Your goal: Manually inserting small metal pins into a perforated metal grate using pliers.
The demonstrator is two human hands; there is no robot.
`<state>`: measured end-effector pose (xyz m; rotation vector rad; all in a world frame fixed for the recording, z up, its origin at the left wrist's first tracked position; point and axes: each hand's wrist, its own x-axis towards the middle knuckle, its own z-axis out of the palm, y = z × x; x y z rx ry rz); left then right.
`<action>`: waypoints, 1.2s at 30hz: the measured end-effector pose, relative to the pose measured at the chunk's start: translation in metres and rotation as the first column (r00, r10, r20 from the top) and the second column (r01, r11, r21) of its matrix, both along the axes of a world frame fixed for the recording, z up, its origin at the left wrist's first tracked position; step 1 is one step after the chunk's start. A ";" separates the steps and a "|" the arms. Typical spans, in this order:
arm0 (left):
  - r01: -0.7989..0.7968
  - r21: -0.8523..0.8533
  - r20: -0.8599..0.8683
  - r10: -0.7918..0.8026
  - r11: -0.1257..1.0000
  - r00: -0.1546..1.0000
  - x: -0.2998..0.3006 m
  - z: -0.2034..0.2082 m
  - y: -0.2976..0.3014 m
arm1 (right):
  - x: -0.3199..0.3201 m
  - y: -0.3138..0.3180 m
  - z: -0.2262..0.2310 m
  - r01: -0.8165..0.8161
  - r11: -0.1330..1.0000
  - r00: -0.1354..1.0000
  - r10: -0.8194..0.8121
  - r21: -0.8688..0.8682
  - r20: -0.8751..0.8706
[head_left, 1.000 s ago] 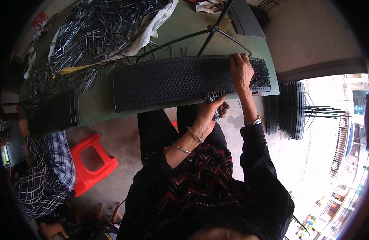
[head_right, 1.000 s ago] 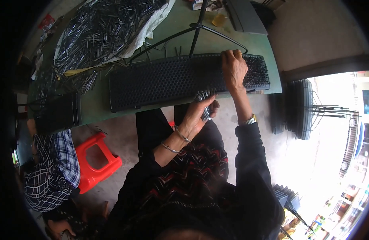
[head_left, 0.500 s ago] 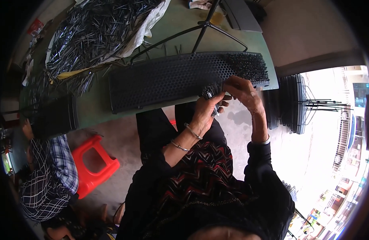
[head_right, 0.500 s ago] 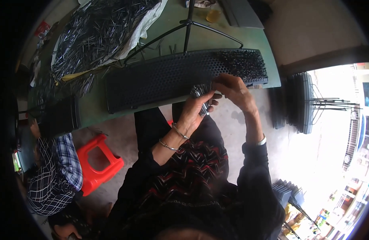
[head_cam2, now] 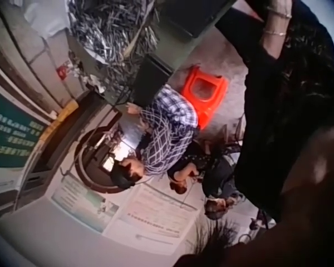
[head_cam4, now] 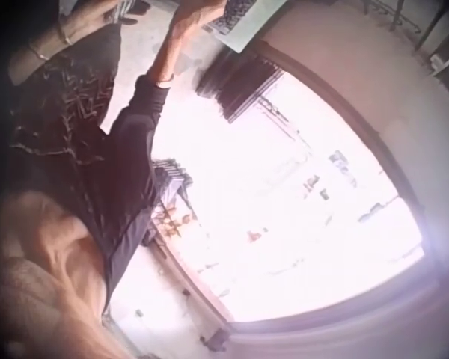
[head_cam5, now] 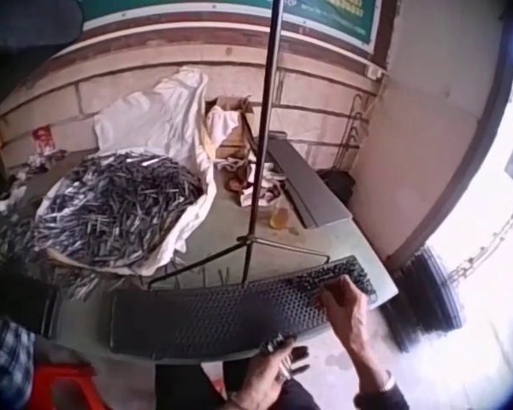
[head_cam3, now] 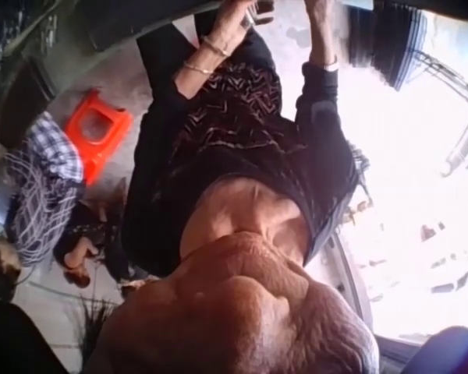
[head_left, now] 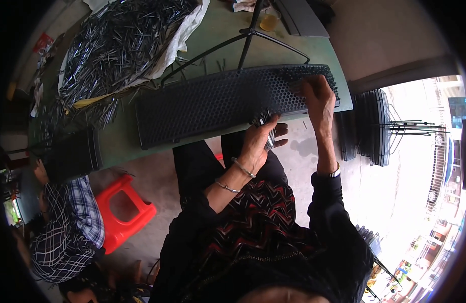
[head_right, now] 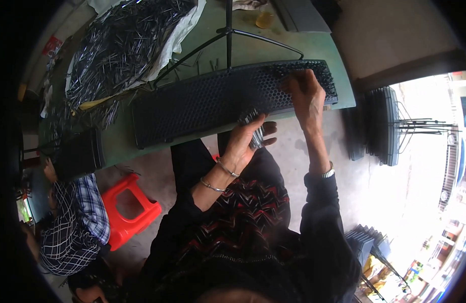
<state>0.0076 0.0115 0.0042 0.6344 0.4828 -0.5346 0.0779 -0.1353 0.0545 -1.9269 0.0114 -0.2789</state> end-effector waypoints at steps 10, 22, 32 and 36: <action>-0.063 -0.036 -0.030 0.062 0.997 0.998 -0.007 -0.012 -0.007 | 0.029 -0.002 -0.050 0.153 0.948 0.976 -0.100 -0.279 0.194; -0.066 -0.069 0.050 0.069 0.995 0.996 -0.003 -0.003 0.000 | 0.023 0.003 -0.046 0.210 0.772 0.960 -0.046 -0.599 0.277; -0.009 0.037 0.119 0.004 0.999 0.993 -0.006 0.008 -0.004 | -0.025 -0.002 0.002 -0.407 0.913 0.855 0.387 0.017 -0.344; -0.013 0.087 0.120 0.002 0.996 0.993 -0.007 0.010 -0.004 | -0.024 -0.009 0.003 -0.416 0.906 0.805 0.408 0.081 -0.431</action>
